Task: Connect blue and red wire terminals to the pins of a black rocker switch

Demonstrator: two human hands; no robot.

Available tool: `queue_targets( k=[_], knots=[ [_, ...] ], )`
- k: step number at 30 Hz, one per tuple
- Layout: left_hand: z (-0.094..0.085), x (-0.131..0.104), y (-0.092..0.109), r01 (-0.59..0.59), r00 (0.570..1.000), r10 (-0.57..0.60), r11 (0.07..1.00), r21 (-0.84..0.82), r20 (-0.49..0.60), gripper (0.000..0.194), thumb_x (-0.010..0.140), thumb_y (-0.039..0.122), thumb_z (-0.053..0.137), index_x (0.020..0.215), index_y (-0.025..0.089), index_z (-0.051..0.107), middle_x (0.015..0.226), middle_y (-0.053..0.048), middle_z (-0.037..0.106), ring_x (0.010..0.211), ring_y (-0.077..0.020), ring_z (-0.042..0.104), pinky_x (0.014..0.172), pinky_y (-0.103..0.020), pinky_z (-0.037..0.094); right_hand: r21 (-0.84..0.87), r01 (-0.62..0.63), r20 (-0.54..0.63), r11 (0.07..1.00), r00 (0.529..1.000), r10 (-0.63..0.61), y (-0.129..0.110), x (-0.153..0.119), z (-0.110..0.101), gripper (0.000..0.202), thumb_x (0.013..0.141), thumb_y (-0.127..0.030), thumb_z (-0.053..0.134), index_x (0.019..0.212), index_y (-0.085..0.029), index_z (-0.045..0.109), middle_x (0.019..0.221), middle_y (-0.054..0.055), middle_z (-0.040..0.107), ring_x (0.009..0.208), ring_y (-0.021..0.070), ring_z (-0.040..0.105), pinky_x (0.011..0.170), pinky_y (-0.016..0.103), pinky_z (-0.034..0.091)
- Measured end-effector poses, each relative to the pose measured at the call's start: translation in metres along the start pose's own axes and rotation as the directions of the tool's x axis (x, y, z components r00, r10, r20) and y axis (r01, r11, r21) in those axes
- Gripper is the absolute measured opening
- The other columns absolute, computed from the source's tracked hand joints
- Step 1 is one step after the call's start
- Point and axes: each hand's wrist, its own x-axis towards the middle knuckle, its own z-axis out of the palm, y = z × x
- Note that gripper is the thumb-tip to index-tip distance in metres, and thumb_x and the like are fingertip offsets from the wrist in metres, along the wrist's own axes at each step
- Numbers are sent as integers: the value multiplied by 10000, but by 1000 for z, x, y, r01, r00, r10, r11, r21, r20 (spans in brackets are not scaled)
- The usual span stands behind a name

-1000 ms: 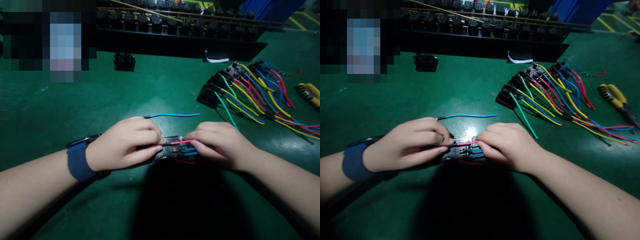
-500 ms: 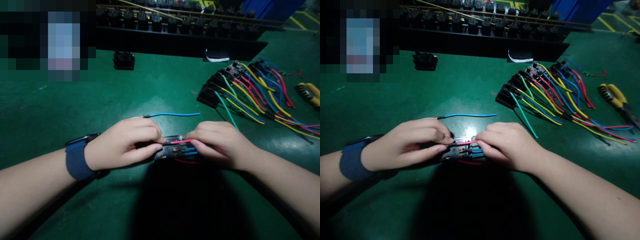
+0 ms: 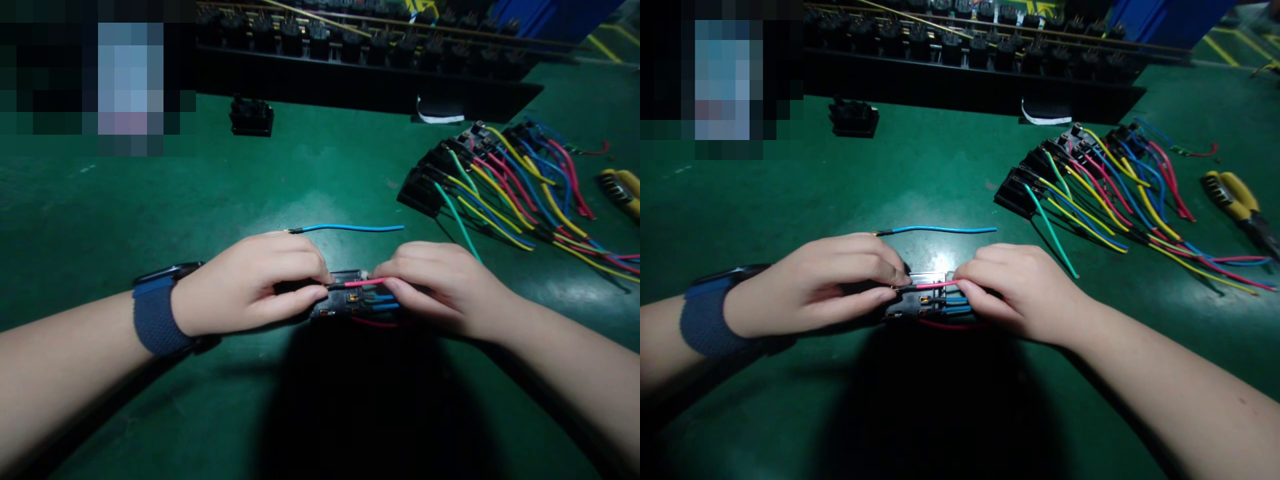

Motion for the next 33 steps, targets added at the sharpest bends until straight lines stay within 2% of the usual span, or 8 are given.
queue_targets(
  k=[23, 33],
  knots=[
    [-1, 1, 0, 4, 999, -3, 1000, -17, 49, 129, 912, 216, 524, 967, 159, 625, 928, -34, 645, 853, -143, 577, 784, -253, 402, -1, -10, 37, 1000, 999, 10, 1, 0, -1, 279, 961, -265, 393, 973, -156, 649, 761, 49, 602, 703, 143, 539, 626, 262, 381],
    [-1, 0, -1, 17, 999, -16, 1000, -18, 46, 140, 914, 229, 524, 989, 164, 622, 933, -26, 649, 855, -137, 577, 792, -254, 404, 6, -5, 20, 1000, 1000, 5, 0, 1, 0, 271, 960, -265, 398, 975, -157, 646, 767, 54, 616, 705, 149, 550, 630, 264, 387]
  ],
)
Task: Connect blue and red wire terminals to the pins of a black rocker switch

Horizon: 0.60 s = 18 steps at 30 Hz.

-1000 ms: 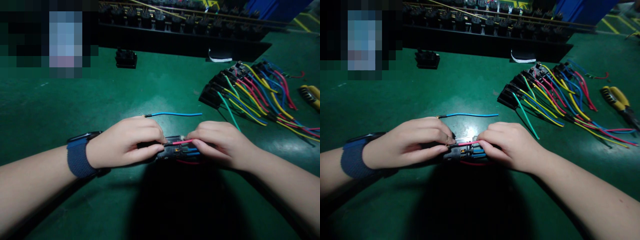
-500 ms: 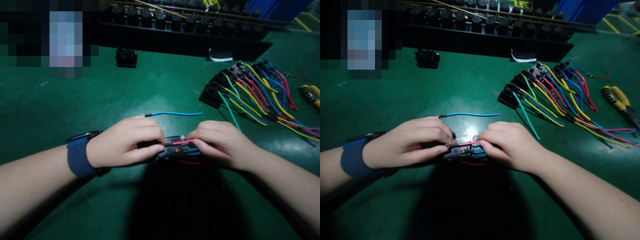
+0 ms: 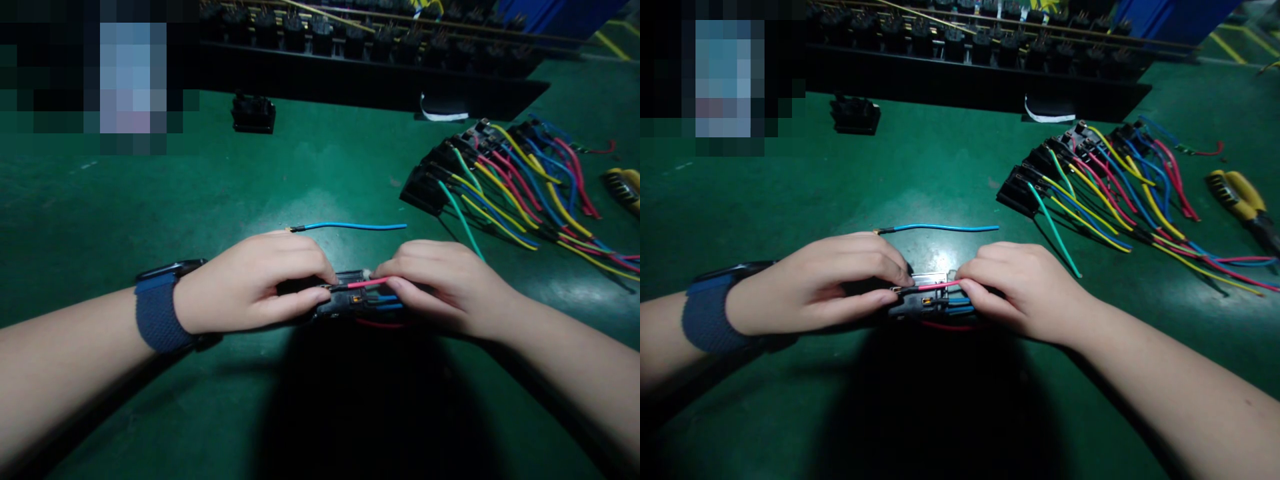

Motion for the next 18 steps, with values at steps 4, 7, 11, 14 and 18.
queue_targets(
  k=[4, 7, 11, 14, 18],
  knots=[
    [1, 1, -1, 5, 1000, -5, 1000, -16, 2, 142, 915, 238, 526, 1004, 171, 614, 960, -27, 655, 873, -136, 583, 802, -252, 404, 9, -1, -6, 1000, 1000, 1, 0, 0, 1, 262, 959, -264, 404, 975, -162, 644, 762, 50, 614, 702, 148, 544, 629, 265, 384],
    [1, 0, -1, 7, 1000, -6, 1000, -27, 8, 149, 915, 243, 527, 1022, 175, 605, 974, -31, 654, 885, -140, 582, 808, -255, 403, 24, -8, -9, 1000, 1000, 8, 1, -1, 1, 254, 959, -261, 410, 972, -162, 644, 769, 49, 614, 709, 148, 541, 638, 271, 382],
    [1, -1, -1, 5, 1000, -5, 1000, -28, 13, 154, 917, 245, 524, 1030, 171, 598, 973, -32, 646, 887, -141, 576, 809, -255, 402, 30, -5, -9, 1000, 1000, 5, 1, -1, 1, 255, 961, -261, 409, 968, -163, 644, 778, 52, 620, 715, 149, 543, 642, 275, 384],
    [1, 0, 0, 5, 1000, -5, 1000, -21, 9, 157, 916, 249, 527, 1032, 169, 595, 975, -31, 643, 891, -141, 574, 810, -255, 402, 25, 6, -5, 1000, 1000, -5, 1, 0, 1, 253, 961, -252, 410, 965, -159, 645, 778, 52, 623, 714, 147, 548, 639, 271, 387],
    [1, 0, -1, 11, 1000, -10, 1000, -22, 14, 164, 915, 250, 527, 1041, 168, 593, 978, -32, 644, 890, -142, 574, 815, -259, 402, 23, -4, -6, 1000, 1000, 4, 1, -1, 1, 251, 957, -253, 418, 973, -154, 648, 774, 49, 613, 713, 147, 545, 637, 269, 384]
  ],
)
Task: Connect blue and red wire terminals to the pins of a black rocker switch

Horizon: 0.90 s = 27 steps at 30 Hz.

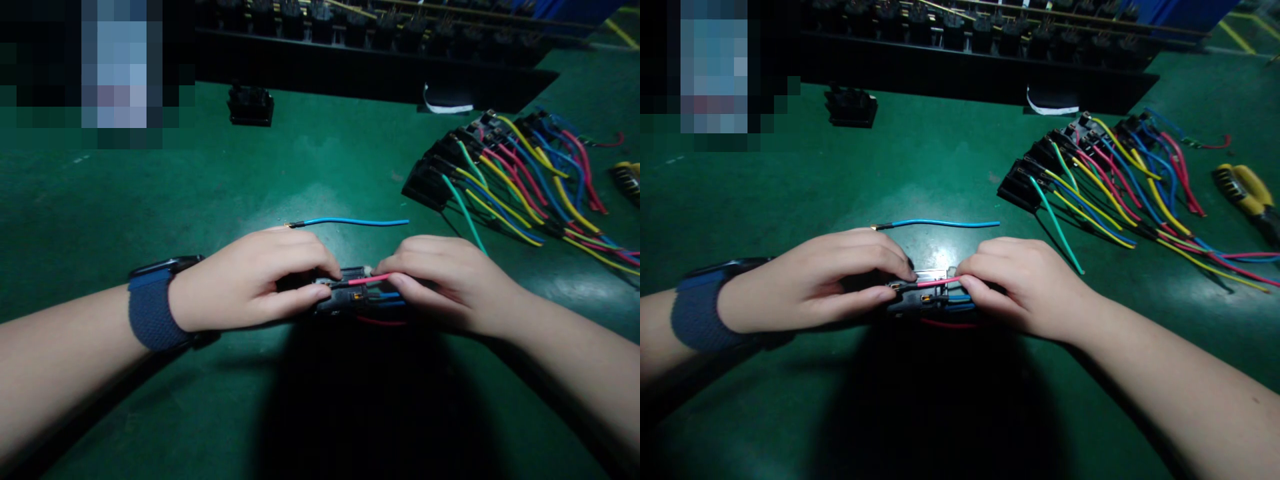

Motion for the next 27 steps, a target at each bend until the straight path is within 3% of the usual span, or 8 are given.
queue_targets(
  k=[13, 20, 27],
  knots=[
    [0, 0, 1, -14, 1000, 14, 999, 29, -4, 159, 923, 239, 510, 1000, 171, 631, 966, -42, 655, 876, -145, 588, 818, -262, 396, -29, 21, -12, 999, 1000, -22, -2, -1, 0, 257, 965, -262, 406, 939, -158, 640, 677, 21, 550, 622, 124, 486, 587, 259, 334],
    [-1, -1, 1, -4, 1000, 4, 999, 33, -4, 162, 920, 243, 511, 996, 166, 632, 956, -49, 651, 861, -146, 577, 791, -259, 403, -304, 83, -80, 949, 990, -112, -8, -5, -1, 298, 949, -285, 424, 775, -173, 638, 570, 4, 464, 523, 126, 404, 527, 288, 263],
    [-1, 1, 1, -1, 1000, 1, 1000, 27, 7, 188, 943, 226, 461, 962, 160, 636, 940, -53, 641, 864, -147, 568, 799, -264, 399, -419, 76, -86, 905, 989, -123, -10, -6, 0, 301, 936, -289, 430, 726, -202, 627, 538, 3, 465, 514, 132, 403, 521, 299, 259]
  ],
)
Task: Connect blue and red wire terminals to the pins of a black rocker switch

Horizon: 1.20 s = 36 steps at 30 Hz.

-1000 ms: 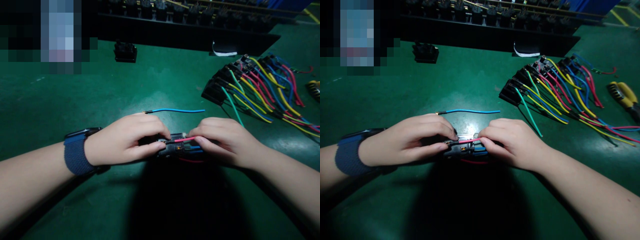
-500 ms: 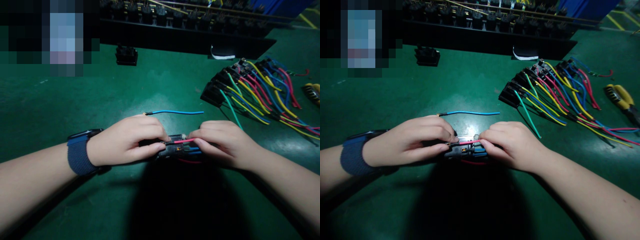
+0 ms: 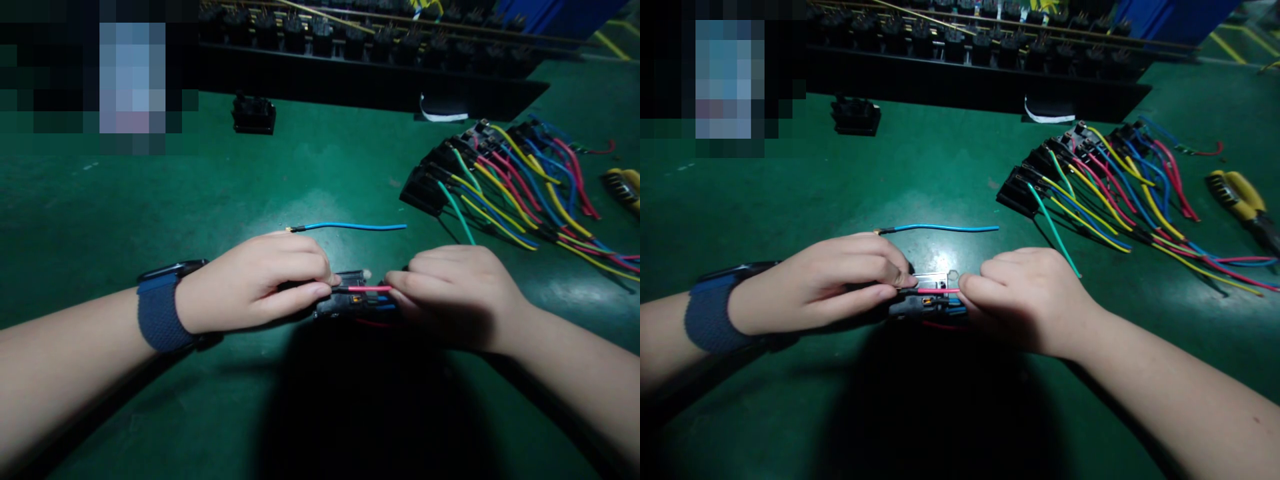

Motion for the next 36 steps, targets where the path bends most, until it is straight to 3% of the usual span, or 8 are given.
queue_targets(
  k=[13, 23, 36],
  knots=[
    [1, 2, 4, 69, 997, -73, 989, -131, -22, 132, 916, 239, 522, 947, 184, 638, 930, -27, 654, 864, -136, 579, 809, -250, 421, 84, 12, -7, 996, 1000, -12, 1, 1, 1, 313, 942, -277, 430, 716, -180, 623, 547, 2, 463, 516, 122, 402, 533, 290, 255],
    [0, 4, 5, 124, 991, -134, 967, -222, -30, 104, 886, 184, 542, 797, 154, 587, 886, -16, 642, 829, -121, 582, 824, -256, 417, 222, 7, 62, 975, 998, -21, 3, 1, 1, 302, 962, -263, 398, 838, -159, 654, 611, 13, 488, 566, 131, 409, 553, 288, 266],
    [-5, 5, 15, 309, 951, -292, 880, -361, 100, 108, 919, 230, 471, 884, 159, 544, 861, -17, 584, 782, -136, 527, 685, -246, 409, 250, 45, 29, 967, 998, -54, 7, 0, 6, 223, 952, -244, 439, 963, -143, 637, 652, 22, 539, 585, 126, 444, 561, 273, 298]
  ],
)
